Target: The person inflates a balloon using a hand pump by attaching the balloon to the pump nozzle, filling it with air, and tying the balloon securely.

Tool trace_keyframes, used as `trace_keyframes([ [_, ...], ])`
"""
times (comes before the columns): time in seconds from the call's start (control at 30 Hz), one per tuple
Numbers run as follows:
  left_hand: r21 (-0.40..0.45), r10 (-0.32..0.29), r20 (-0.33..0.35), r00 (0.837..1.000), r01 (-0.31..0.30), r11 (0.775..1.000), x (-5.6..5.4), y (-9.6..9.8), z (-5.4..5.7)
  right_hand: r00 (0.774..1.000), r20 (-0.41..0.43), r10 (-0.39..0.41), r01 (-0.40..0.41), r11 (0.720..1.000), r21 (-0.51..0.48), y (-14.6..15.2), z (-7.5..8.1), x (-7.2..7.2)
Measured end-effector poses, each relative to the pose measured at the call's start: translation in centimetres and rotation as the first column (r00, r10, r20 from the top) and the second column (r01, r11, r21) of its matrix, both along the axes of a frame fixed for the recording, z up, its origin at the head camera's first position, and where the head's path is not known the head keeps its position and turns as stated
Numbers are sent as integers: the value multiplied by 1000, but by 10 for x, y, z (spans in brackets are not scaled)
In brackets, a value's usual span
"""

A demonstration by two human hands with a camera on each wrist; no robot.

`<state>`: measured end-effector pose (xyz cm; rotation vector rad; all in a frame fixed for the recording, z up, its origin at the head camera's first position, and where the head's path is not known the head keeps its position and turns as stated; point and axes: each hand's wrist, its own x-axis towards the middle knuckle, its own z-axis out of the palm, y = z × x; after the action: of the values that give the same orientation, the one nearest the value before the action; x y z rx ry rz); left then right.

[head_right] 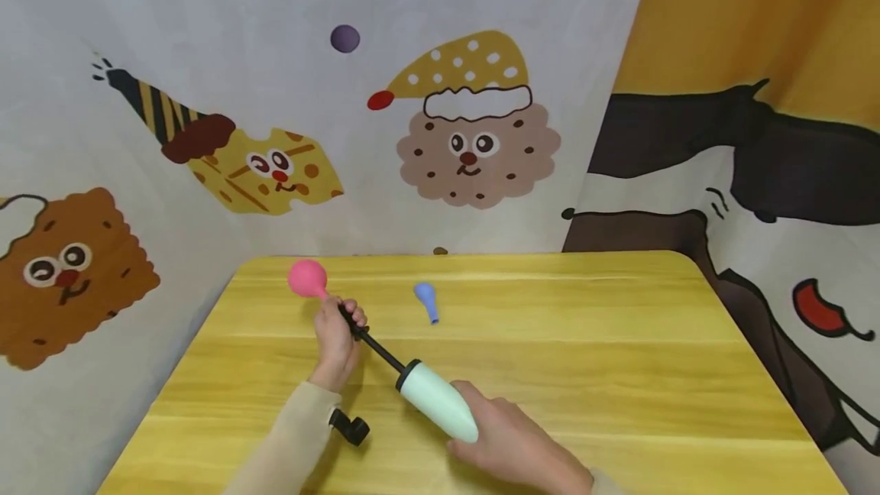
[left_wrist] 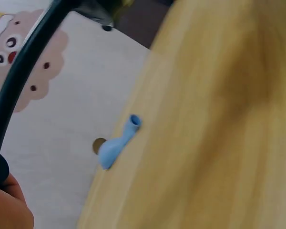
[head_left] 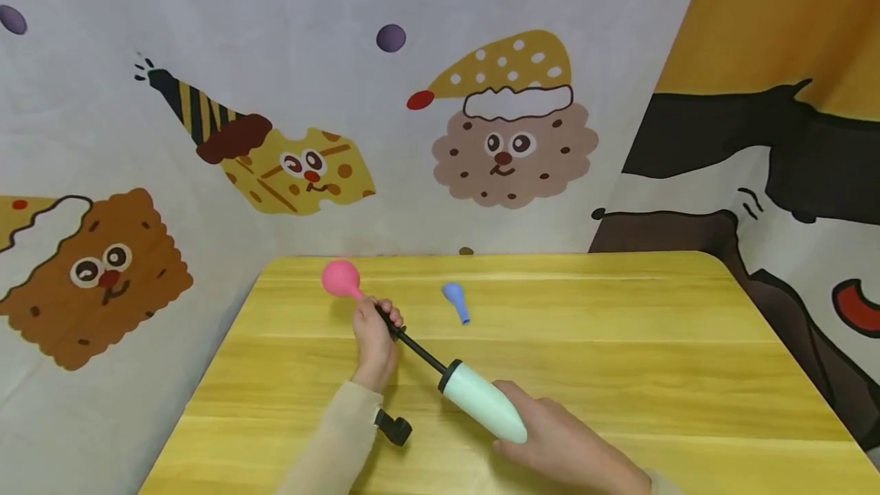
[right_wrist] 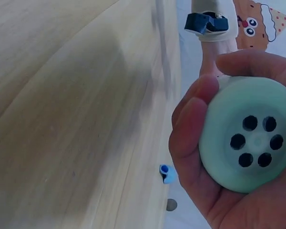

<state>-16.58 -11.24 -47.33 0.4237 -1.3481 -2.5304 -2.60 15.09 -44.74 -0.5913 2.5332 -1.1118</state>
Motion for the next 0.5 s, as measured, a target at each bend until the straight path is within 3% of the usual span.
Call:
trace_keyframes([
  [0.2,-3,-32,23,999,32,999,12,23,-2,1000,-4,-7,6,999,-34,-22,-2,-22],
  [0.33,-5,-56,38,998,56,998,12,35,0,999,40,-26,30,995,-96,-36,-2,-36],
  [0.5,9,-54,44,998,53,999,5,32,-3,997,69,-25,34,991,-126,-37,-3,-34],
])
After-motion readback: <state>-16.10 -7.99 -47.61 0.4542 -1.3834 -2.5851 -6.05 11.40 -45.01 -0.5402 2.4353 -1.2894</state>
